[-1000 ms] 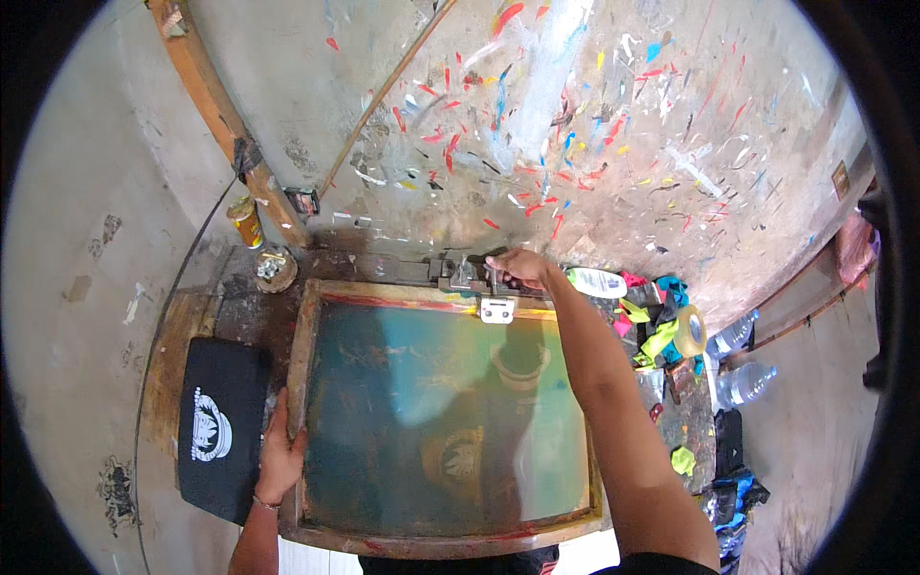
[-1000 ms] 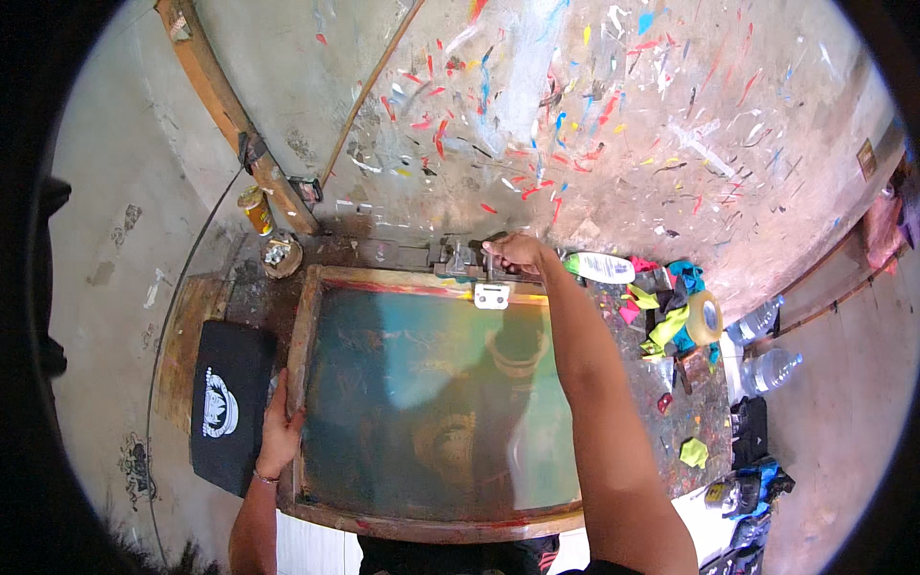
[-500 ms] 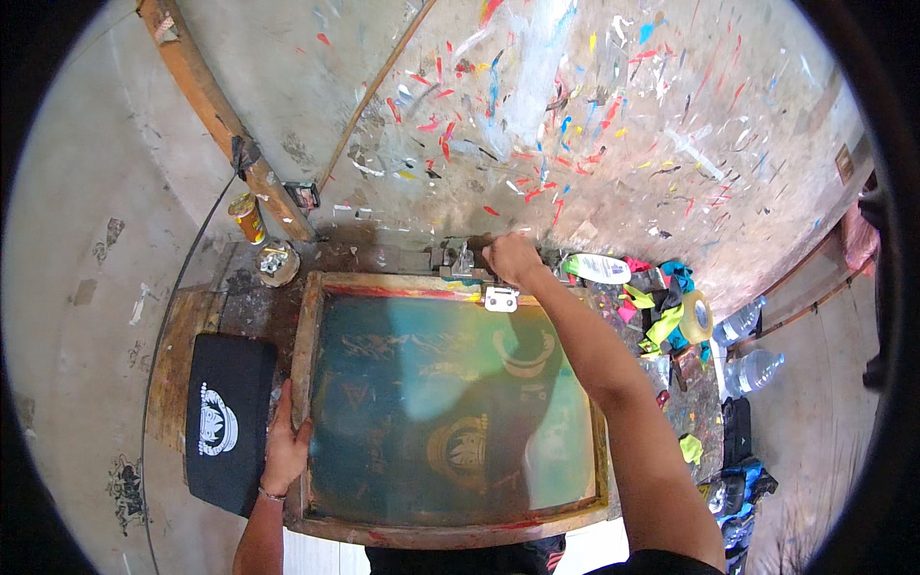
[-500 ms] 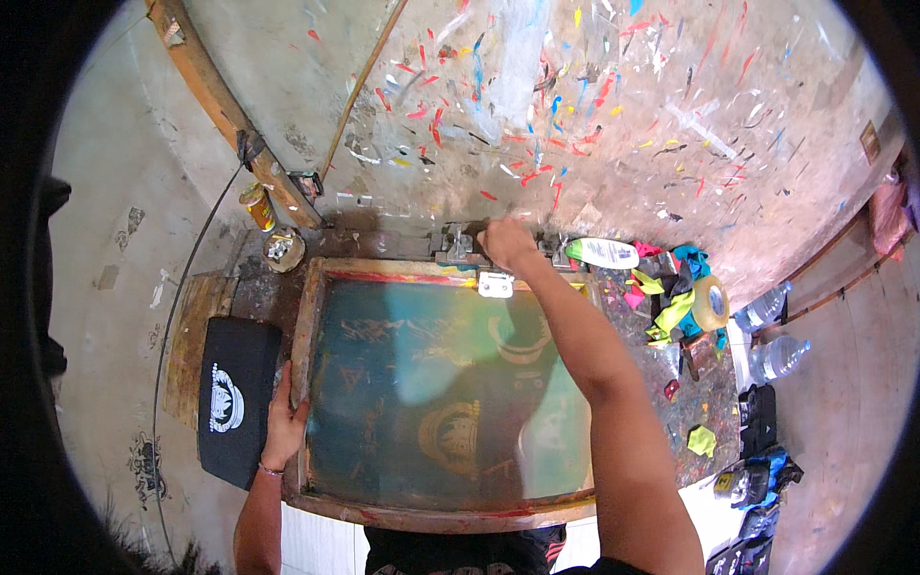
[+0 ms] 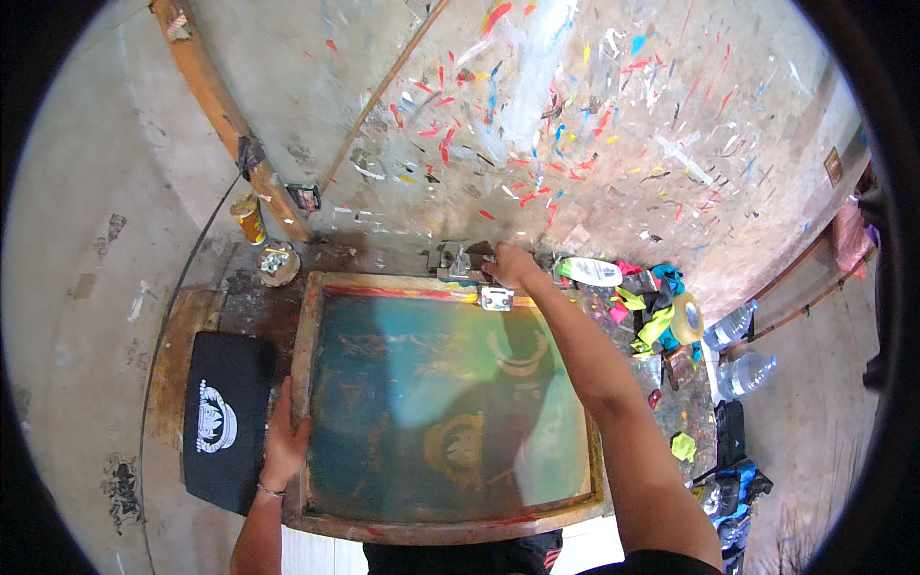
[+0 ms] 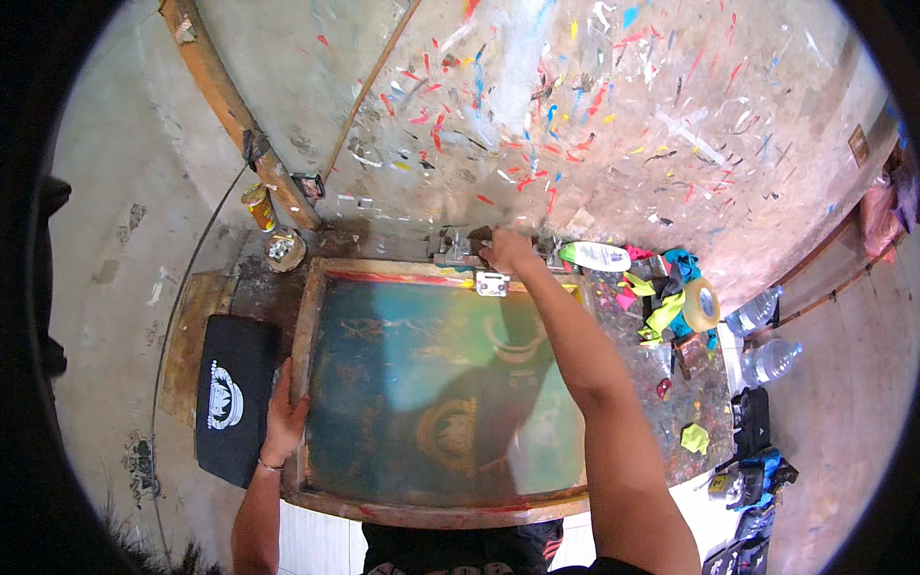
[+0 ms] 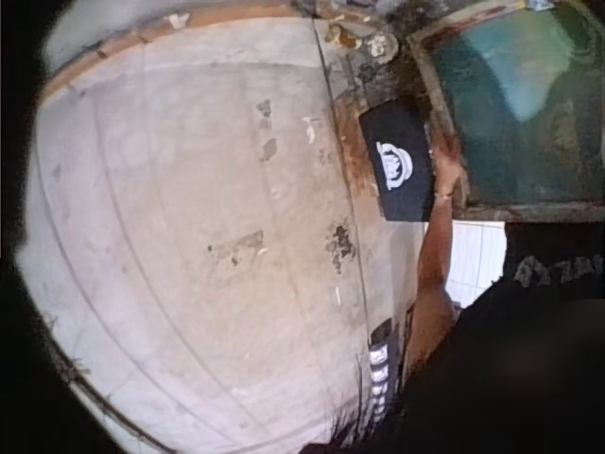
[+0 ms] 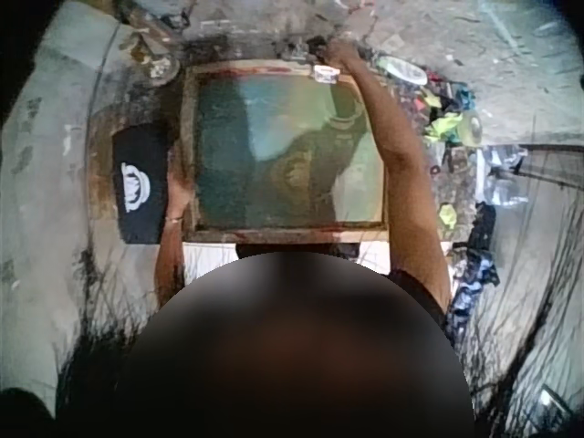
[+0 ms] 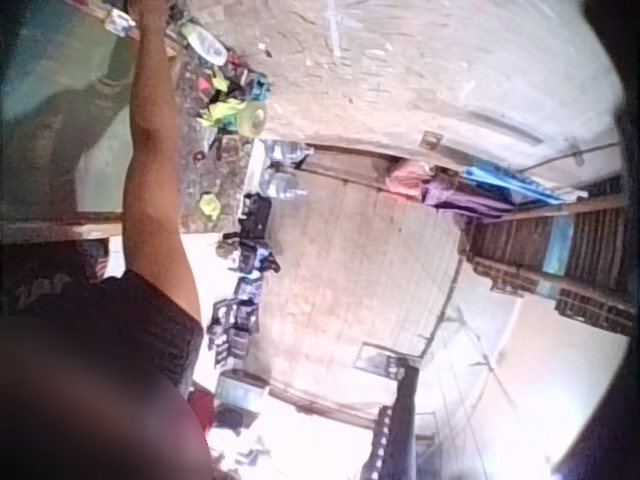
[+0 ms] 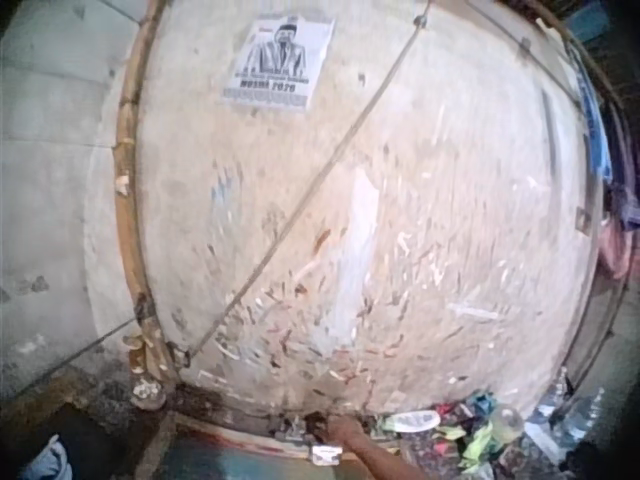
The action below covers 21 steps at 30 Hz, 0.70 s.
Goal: The person picks up a screen printing frame and places it on a workbench. They then attach a metal clamp to the frame and apply masking tape along the edges to seal the screen.
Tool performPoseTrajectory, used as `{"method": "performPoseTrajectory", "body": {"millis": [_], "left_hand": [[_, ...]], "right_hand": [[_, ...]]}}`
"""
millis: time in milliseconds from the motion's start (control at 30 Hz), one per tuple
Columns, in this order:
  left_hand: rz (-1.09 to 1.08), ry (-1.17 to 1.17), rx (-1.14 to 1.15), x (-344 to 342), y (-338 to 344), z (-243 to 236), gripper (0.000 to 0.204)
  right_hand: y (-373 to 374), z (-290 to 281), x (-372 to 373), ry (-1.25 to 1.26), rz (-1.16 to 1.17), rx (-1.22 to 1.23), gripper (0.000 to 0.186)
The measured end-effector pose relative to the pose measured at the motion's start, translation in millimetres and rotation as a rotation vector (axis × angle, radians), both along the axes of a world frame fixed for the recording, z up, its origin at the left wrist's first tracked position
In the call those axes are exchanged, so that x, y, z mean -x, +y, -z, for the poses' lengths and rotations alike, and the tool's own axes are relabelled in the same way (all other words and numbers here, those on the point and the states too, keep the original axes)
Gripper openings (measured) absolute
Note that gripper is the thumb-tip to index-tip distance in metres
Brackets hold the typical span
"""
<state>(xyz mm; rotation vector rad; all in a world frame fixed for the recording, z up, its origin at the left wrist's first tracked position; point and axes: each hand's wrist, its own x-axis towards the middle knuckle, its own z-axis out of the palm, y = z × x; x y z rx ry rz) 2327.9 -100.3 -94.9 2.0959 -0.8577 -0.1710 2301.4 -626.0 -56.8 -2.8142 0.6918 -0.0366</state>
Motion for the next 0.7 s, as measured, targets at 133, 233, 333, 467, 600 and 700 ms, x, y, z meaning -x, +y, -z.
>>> {"method": "performPoseTrajectory", "body": {"millis": [133,233,333,467,600,700], "left_hand": [[0.001,0.057,0.023,0,1,0,0.071],[-0.002,0.002,-0.014,2,1,-2,0.070],[-0.012,0.072,-0.027,1,0,-5,0.071],[-0.028,0.050,-0.030,1,-1,-5,0.072],[-0.023,0.029,-0.024,1,-1,-3,0.072],[-0.022,0.000,-0.025,1,1,-2,0.072]], "right_hand": [[-8,1,0,-0.063,-0.129,-0.052,0.040],[-10,7,4,-0.068,-0.087,-0.052,0.040],[-8,11,5,-0.092,-0.104,-0.049,0.040],[-19,10,0,-0.133,-0.062,-0.068,0.037],[-41,9,-10,0.008,-0.046,-0.127,0.037],[-42,12,-18,0.013,-0.095,-0.019,0.034]]}}
